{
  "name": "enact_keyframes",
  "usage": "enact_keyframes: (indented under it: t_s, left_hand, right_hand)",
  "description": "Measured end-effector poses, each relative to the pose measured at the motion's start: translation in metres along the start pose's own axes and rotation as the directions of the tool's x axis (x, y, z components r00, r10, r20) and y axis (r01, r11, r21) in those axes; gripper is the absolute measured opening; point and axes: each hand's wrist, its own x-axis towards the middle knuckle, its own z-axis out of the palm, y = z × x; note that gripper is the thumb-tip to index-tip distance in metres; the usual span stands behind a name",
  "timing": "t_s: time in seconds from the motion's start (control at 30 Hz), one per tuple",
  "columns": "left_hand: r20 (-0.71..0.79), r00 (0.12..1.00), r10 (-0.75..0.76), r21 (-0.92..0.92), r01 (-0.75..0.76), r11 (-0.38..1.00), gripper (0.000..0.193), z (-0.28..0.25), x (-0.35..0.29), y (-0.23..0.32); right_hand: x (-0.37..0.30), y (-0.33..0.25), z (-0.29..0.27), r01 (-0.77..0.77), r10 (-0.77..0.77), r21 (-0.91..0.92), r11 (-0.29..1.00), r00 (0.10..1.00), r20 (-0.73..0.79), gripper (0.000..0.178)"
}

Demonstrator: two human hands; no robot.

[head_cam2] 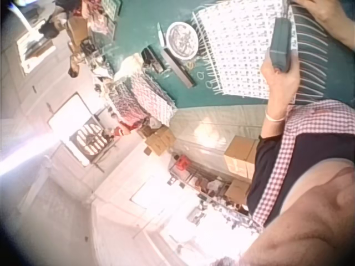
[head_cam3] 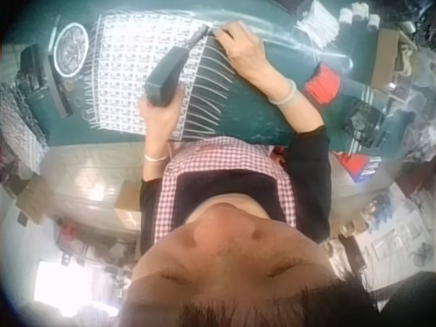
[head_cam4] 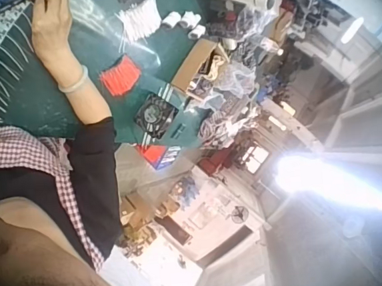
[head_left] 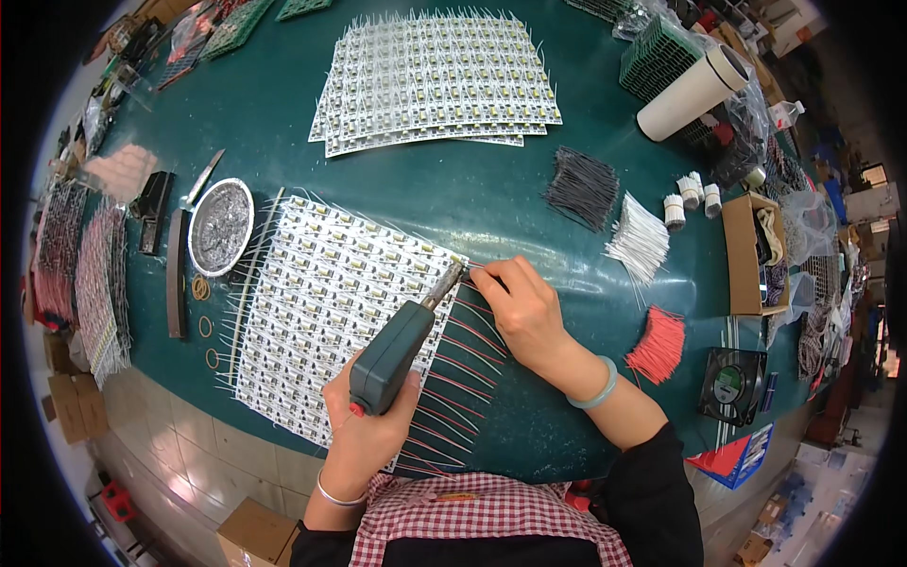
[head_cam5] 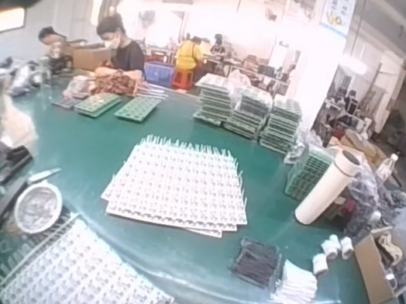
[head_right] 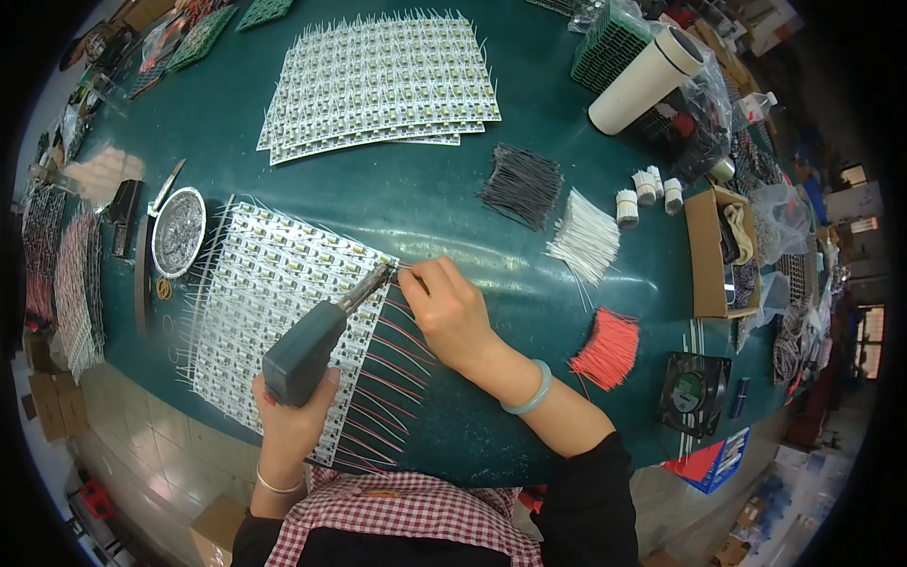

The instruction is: The person uses a soldering iron to attach red and white wires to a large LED panel. They repeatedly pick up individual wires, place them on the panel, and apply heat to secure them. The task involves precise hand movements and tool manipulation.

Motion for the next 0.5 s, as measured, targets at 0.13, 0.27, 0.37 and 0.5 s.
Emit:
enact_keyframes:
  t_s: [0.13,0.27,0.37,0.5]
  left_hand:
    - [-0.046,0.997,0.066,-0.068,-0.069,0.995,0.014,-0.001,-0.003,-0.004]
    - [-0.119,0.992,-0.036,-0.177,0.014,0.984,0.021,-0.005,-0.01,-0.012]
    - [-0.137,0.978,-0.155,-0.301,0.108,0.948,0.033,-0.006,-0.009,-0.005]
    - [-0.013,0.987,-0.161,-0.524,0.131,0.842,0.049,-0.015,-0.005,0.008]
  right_hand:
    - [0.001,-0.001,-0.001,-0.006,0.006,-0.007,1.0,1.0,0.001,0.028]
    - [0.001,-0.003,0.0,-0.01,0.01,0.004,1.0,1.0,0.0,0.028]
    - [0.003,-0.004,0.001,-0.032,0.032,0.011,0.999,0.999,-0.024,0.028]
    - [-0.001,-0.001,0.001,-0.019,0.019,-0.004,1.0,1.0,-0.006,0.027]
